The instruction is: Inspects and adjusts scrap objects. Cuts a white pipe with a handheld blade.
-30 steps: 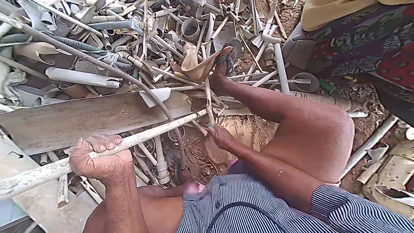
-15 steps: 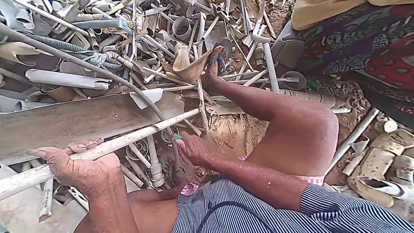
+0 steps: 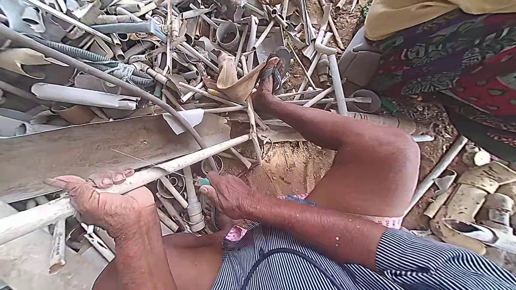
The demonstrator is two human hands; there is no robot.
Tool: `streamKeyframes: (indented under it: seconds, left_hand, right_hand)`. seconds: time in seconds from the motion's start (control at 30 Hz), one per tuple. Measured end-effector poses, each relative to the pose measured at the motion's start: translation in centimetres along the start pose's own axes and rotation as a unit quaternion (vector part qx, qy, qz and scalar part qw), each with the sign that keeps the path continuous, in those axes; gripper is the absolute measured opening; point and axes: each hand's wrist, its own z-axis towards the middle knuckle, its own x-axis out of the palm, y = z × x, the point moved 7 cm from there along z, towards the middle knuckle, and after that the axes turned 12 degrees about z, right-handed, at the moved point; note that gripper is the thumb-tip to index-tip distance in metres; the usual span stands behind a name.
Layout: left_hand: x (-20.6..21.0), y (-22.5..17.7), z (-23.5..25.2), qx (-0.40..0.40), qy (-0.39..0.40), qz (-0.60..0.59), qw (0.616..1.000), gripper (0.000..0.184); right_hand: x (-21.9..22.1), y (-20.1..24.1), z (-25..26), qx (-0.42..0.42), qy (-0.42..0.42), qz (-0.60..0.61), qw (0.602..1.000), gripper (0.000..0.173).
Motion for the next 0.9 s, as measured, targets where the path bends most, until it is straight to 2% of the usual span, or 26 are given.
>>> streamKeyframes:
  seconds: [0.07, 0.17, 0.23, 0.3, 0.4, 0.47, 0.53, 0.6, 0.63, 0.7, 0.77, 0.83, 0.9]
  left_hand:
    - [-0.3, 0.5, 0.0, -0.018, -0.016, 0.001, 1.0, 0.038]
    - [-0.5, 1.1, 0.2, -0.032, -0.036, 0.006, 0.999, 0.038]
    - [-0.1, 0.8, 0.3, -0.018, -0.031, 0.01, 0.999, 0.036]
    - [0.6, 0.6, 0.0, -0.008, -0.02, 0.01, 1.0, 0.036]
    - [0.7, 0.4, -0.1, -0.003, -0.021, 0.006, 1.0, 0.033]
    - [0.8, 0.4, -0.1, -0.003, -0.008, -0.003, 1.0, 0.033]
    - [0.7, 0.2, -0.2, -0.003, 0.001, -0.004, 1.0, 0.035]
    - [0.3, 0.4, 0.0, -0.003, 0.011, -0.013, 1.0, 0.042]
    - [0.1, 0.7, 0.2, 0.001, 0.017, -0.02, 1.0, 0.046]
    - [0.0, 0.9, 0.5, 0.01, 0.033, -0.019, 0.999, 0.052]
    - [0.7, 0.6, 0.5, 0.024, 0.05, -0.03, 0.998, 0.056]
    - [1.3, 0.2, 0.2, 0.03, 0.065, -0.031, 0.997, 0.056]
    - [1.5, 0.2, 0.1, 0.028, 0.065, -0.036, 0.997, 0.057]
  right_hand:
    - [-1.2, -4.3, 0.3, 0.027, -0.045, -0.023, 0.998, 0.048]
    - [-4.9, -15.9, -0.4, 0.228, -0.156, 0.035, 0.961, 0.055]
    - [-6.8, -20.0, -0.8, 0.316, -0.184, 0.048, 0.93, 0.058]
    - [-6.3, -18.6, -1.0, 0.299, -0.181, 0.049, 0.936, 0.057]
    - [-4.2, -10.5, -0.3, 0.16, -0.138, 0.023, 0.977, 0.05]
    - [-2.8, -5.2, -0.1, 0.109, -0.08, 0.017, 0.991, 0.047]
    - [-2.3, -3.0, 0.4, 0.074, -0.053, -0.003, 0.996, 0.047]
    - [-2.7, -5.1, 0.7, 0.072, -0.066, -0.017, 0.995, 0.048]
    - [-3.3, -7.7, 0.8, 0.103, -0.086, -0.011, 0.991, 0.049]
    - [-5.6, -14.8, 0.4, 0.213, -0.143, 0.017, 0.966, 0.054]
    - [-8.3, -19.8, -0.4, 0.315, -0.177, 0.03, 0.932, 0.058]
    - [-7.9, -19.9, -0.6, 0.325, -0.182, 0.043, 0.927, 0.058]
    - [-6.6, -15.8, 0.1, 0.242, -0.172, 0.05, 0.954, 0.056]
